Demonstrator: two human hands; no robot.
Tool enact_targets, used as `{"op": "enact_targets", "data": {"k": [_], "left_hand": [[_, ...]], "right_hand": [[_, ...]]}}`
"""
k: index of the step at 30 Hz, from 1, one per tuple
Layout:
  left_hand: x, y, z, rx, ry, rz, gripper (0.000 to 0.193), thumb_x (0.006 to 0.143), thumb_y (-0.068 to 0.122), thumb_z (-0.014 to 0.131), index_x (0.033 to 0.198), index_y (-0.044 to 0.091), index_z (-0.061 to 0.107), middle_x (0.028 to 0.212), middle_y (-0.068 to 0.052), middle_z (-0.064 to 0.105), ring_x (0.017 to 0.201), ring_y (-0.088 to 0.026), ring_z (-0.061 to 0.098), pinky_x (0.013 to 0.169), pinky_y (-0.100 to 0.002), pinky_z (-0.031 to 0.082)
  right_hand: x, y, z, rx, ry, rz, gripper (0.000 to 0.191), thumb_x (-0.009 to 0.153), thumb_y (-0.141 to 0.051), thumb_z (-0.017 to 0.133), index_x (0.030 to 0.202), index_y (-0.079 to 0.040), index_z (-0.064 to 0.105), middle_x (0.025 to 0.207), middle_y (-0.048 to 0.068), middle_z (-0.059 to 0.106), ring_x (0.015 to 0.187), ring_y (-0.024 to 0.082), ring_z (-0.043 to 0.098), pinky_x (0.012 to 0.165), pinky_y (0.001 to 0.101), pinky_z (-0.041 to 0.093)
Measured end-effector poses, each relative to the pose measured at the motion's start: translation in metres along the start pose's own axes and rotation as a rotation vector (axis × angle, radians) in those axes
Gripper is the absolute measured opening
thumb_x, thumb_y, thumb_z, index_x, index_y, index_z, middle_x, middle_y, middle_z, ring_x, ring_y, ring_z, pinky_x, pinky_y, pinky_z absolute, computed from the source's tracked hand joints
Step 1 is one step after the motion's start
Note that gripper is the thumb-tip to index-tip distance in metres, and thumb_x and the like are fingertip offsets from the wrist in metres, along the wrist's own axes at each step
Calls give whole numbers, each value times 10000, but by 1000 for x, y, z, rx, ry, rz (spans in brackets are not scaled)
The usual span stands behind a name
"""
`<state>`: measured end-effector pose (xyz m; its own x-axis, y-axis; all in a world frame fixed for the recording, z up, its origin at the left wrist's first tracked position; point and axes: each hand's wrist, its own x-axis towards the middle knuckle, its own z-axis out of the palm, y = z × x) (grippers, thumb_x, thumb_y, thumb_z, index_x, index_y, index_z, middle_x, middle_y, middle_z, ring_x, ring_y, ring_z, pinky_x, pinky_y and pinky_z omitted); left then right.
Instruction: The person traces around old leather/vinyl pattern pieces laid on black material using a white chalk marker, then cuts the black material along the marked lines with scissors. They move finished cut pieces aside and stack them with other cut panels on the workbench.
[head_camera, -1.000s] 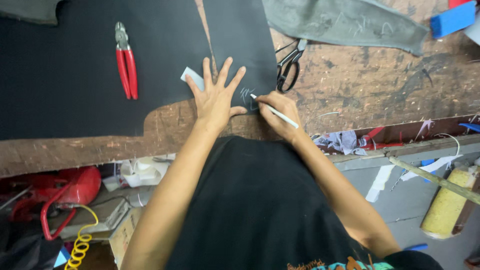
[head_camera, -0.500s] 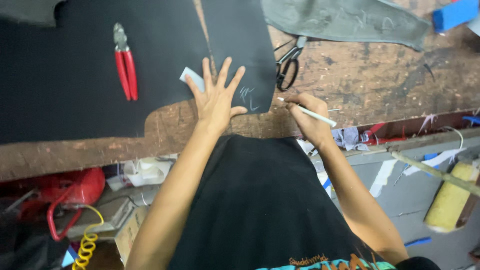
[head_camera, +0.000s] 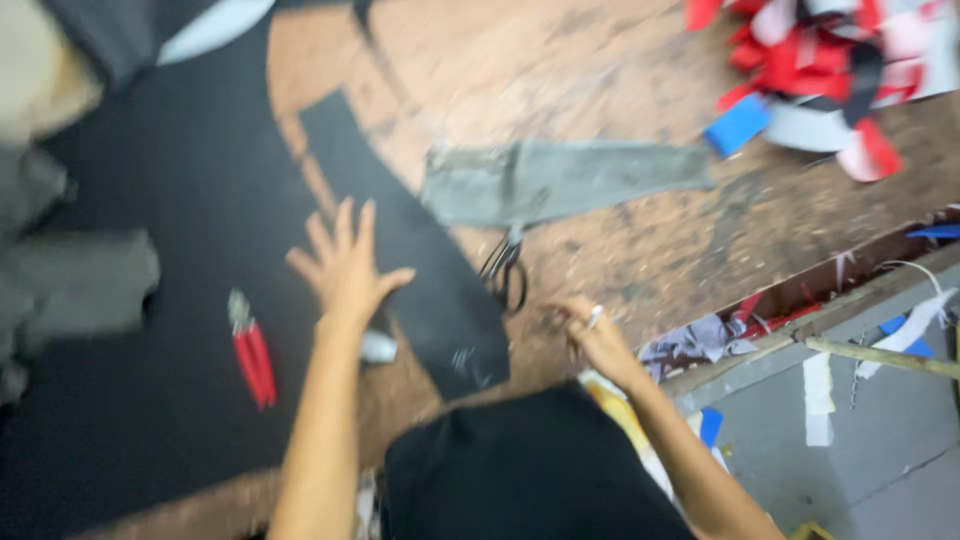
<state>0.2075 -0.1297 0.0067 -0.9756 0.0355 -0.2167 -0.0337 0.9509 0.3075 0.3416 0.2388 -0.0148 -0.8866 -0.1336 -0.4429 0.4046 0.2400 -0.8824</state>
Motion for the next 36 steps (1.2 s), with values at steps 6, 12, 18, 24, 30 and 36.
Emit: {"op": "enact_targets", "data": {"k": [6, 12, 18, 24, 30, 36], "left_hand": [[-1, 9, 4, -46, 299, 174, 597, 785, 356, 791, 1351, 242, 641, 1566, -45, 472, 1535, -426, 240, 1078, -858, 139], [-44, 49, 8, -508, 170, 335, 423, 617, -44, 708, 1020, 86, 712, 1146, -138, 724, 1139, -339, 618, 1058, -497, 429], [-39, 80, -21, -934, -40, 92, 545, 671, 54, 890, 1180, 92, 699, 800, -87, 799, 759, -135, 754, 714, -269, 589], [7, 54, -26, -974, 238, -314, 545, 905, 143, 709, 1420, 94, 538, 998, -82, 743, 900, -154, 705, 797, -302, 546], [-3, 40, 31, -793, 216, -217, 454, 930, 246, 664, 1350, 82, 617, 1086, -143, 741, 908, -274, 715, 834, -372, 559], [-40, 51, 51, -615, 404, -48, 421, 830, 32, 694, 1250, 49, 665, 1263, -174, 581, 1189, -377, 563, 1027, -440, 451]], "right_hand": [[16, -6, -13, -23, 117, -159, 401, 905, -60, 524, 1278, -76, 669, 1070, 77, 717, 971, 167, 656, 862, 294, 529], [20, -108, 1, -115, 70, -244, 519, 788, -113, 717, 1305, -105, 669, 1167, 114, 630, 1101, 234, 657, 914, 322, 560], [49, -183, 3, -229, -249, -320, 401, 827, -208, 838, 1164, -47, 695, 1012, 127, 681, 962, 257, 690, 815, 367, 536], [142, -214, -56, -79, -41, -553, 223, 907, -253, 759, 1011, -59, 721, 916, 19, 713, 876, 156, 673, 794, 328, 550], [187, -254, -102, 80, -45, -257, 209, 863, -180, 725, 981, -9, 749, 801, -28, 675, 727, 71, 576, 639, 262, 464], [225, -290, -33, -304, -135, -345, 354, 837, -179, 765, 1135, 5, 713, 816, -21, 707, 754, 75, 610, 679, 278, 513]]}}
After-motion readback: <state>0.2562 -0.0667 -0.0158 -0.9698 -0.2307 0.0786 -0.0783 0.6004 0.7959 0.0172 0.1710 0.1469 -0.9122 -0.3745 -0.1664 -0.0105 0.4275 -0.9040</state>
